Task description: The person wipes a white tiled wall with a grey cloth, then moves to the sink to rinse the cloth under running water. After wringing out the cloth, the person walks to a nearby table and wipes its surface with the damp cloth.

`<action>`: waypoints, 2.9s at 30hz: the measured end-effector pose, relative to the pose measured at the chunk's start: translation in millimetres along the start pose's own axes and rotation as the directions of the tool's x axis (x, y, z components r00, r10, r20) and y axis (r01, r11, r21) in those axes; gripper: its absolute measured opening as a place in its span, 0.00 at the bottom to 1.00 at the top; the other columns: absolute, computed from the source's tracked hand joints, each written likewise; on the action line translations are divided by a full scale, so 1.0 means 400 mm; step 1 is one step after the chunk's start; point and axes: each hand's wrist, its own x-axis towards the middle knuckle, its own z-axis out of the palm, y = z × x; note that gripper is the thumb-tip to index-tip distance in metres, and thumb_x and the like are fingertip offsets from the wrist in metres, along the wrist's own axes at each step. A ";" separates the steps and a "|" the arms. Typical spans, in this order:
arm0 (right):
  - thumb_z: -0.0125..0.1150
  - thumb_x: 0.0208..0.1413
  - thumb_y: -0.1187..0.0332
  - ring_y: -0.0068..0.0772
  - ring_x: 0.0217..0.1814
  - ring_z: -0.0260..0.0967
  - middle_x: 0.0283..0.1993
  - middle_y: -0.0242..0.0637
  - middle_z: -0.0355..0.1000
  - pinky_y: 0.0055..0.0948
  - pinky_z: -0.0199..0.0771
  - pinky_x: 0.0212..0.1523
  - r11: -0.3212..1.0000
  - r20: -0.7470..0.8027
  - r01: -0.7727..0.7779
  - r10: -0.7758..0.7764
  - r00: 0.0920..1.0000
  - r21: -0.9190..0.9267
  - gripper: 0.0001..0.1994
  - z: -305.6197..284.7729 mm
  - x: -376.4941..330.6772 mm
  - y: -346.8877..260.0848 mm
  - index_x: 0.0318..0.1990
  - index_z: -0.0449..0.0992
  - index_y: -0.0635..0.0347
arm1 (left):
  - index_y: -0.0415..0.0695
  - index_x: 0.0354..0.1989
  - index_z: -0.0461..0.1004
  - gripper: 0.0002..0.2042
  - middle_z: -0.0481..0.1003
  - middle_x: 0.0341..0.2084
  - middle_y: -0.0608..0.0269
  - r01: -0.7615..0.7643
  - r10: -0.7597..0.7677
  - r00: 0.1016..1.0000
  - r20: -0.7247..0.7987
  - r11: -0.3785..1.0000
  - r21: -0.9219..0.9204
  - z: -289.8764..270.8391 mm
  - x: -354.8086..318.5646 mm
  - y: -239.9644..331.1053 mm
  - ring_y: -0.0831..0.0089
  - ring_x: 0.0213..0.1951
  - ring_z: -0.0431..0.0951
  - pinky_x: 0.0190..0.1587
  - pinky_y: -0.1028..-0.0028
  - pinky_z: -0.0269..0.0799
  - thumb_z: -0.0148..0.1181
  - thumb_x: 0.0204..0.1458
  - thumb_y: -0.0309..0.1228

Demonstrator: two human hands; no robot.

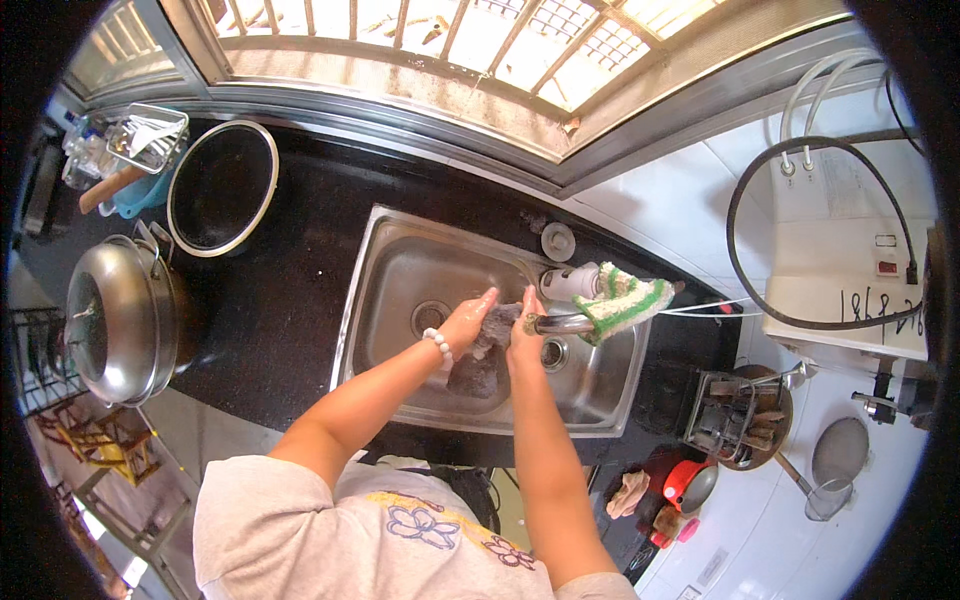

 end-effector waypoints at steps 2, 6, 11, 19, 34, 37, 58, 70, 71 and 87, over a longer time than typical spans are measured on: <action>0.48 0.61 0.53 0.26 0.29 0.60 0.25 0.39 0.68 0.32 0.62 0.32 0.960 0.079 0.212 -0.201 0.976 -0.182 0.22 0.004 -0.023 0.012 0.29 0.71 0.67 | 0.38 0.37 0.73 0.24 0.75 0.34 0.59 0.013 -0.011 0.998 -0.068 1.000 0.028 -0.040 0.069 -0.058 0.73 0.37 0.71 0.43 0.74 0.66 0.43 0.59 0.50; 0.53 0.57 0.57 0.48 0.19 0.65 0.17 0.49 0.66 0.38 0.61 0.21 0.500 0.431 0.644 -0.483 0.762 -0.579 0.19 0.016 -0.127 -0.006 0.21 0.72 0.62 | 0.39 0.34 0.73 0.23 0.73 0.28 0.65 -0.055 0.054 0.997 -0.061 0.998 -0.014 -0.034 0.071 -0.055 0.76 0.29 0.70 0.32 0.74 0.66 0.44 0.58 0.50; 0.48 0.60 0.54 0.48 0.18 0.63 0.16 0.47 0.65 0.41 0.61 0.22 0.747 0.127 0.363 -0.355 0.926 -0.558 0.24 -0.006 -0.008 -0.031 0.18 0.68 0.63 | 0.37 0.35 0.74 0.23 0.70 0.24 0.67 -0.038 0.037 0.999 0.009 0.987 0.154 0.029 0.006 -0.018 0.76 0.28 0.67 0.32 0.74 0.64 0.43 0.60 0.47; 0.49 0.60 0.57 0.51 0.18 0.63 0.17 0.47 0.67 0.41 0.62 0.23 0.772 0.011 0.300 -0.356 0.934 -0.560 0.22 -0.012 -0.020 -0.038 0.18 0.70 0.64 | 0.36 0.31 0.72 0.21 0.73 0.25 0.63 -0.307 0.298 0.951 0.085 0.865 0.397 0.023 0.054 -0.067 0.76 0.28 0.68 0.34 0.71 0.65 0.42 0.61 0.44; 0.51 0.60 0.60 0.31 0.35 0.65 0.33 0.39 0.68 0.31 0.65 0.38 0.738 0.382 0.572 -0.444 0.811 -0.358 0.13 -0.082 0.000 0.018 0.35 0.70 0.61 | 0.41 0.38 0.72 0.20 0.74 0.32 0.62 0.169 -0.153 0.978 0.142 0.980 -0.108 -0.045 0.067 0.008 0.73 0.33 0.73 0.38 0.74 0.69 0.44 0.58 0.47; 0.55 0.57 0.59 0.33 0.40 0.67 0.37 0.41 0.68 0.32 0.66 0.41 0.577 0.504 0.666 -0.443 0.741 -0.472 0.13 -0.085 -0.032 0.004 0.41 0.70 0.60 | 0.40 0.40 0.70 0.19 0.73 0.34 0.62 -0.066 0.040 0.992 0.116 0.973 0.223 -0.073 0.080 -0.001 0.75 0.36 0.71 0.43 0.74 0.68 0.44 0.60 0.45; 0.59 0.51 0.49 0.49 0.54 0.57 0.50 0.49 0.59 0.43 0.58 0.53 0.592 0.457 0.734 -0.579 0.675 -0.334 0.28 -0.029 -0.076 -0.025 0.47 0.65 0.65 | 0.36 0.34 0.72 0.18 0.74 0.30 0.59 -0.444 0.475 0.878 -0.054 0.852 0.276 -0.029 0.083 -0.048 0.76 0.34 0.72 0.39 0.75 0.68 0.45 0.60 0.40; 0.56 0.56 0.59 0.36 0.31 0.65 0.29 0.40 0.66 0.30 0.66 0.35 0.808 0.203 0.441 -0.392 0.897 -0.391 0.15 -0.011 -0.047 -0.014 0.35 0.63 0.63 | 0.41 0.47 0.64 0.16 0.69 0.40 0.64 -0.341 0.274 0.934 0.229 0.877 0.339 -0.044 0.076 -0.025 0.77 0.42 0.66 0.46 0.75 0.64 0.43 0.61 0.42; 0.53 0.58 0.59 0.31 0.32 0.63 0.29 0.38 0.65 0.28 0.65 0.35 0.850 0.194 0.392 -0.344 0.919 -0.351 0.15 -0.006 -0.041 -0.005 0.35 0.64 0.64 | 0.42 0.53 0.62 0.19 0.69 0.42 0.63 -0.178 0.119 0.973 0.196 0.932 0.315 -0.044 0.049 -0.008 0.76 0.45 0.66 0.49 0.72 0.64 0.46 0.60 0.41; 0.56 0.56 0.64 0.40 0.49 0.59 0.44 0.45 0.62 0.35 0.59 0.52 0.793 0.290 0.541 -0.467 0.835 -0.281 0.15 -0.016 -0.088 0.011 0.43 0.65 0.67 | 0.43 0.32 0.70 0.13 0.73 0.26 0.53 -0.350 0.459 0.882 0.105 0.490 0.798 0.014 0.042 0.035 0.51 0.30 0.73 0.31 0.62 0.68 0.41 0.57 0.37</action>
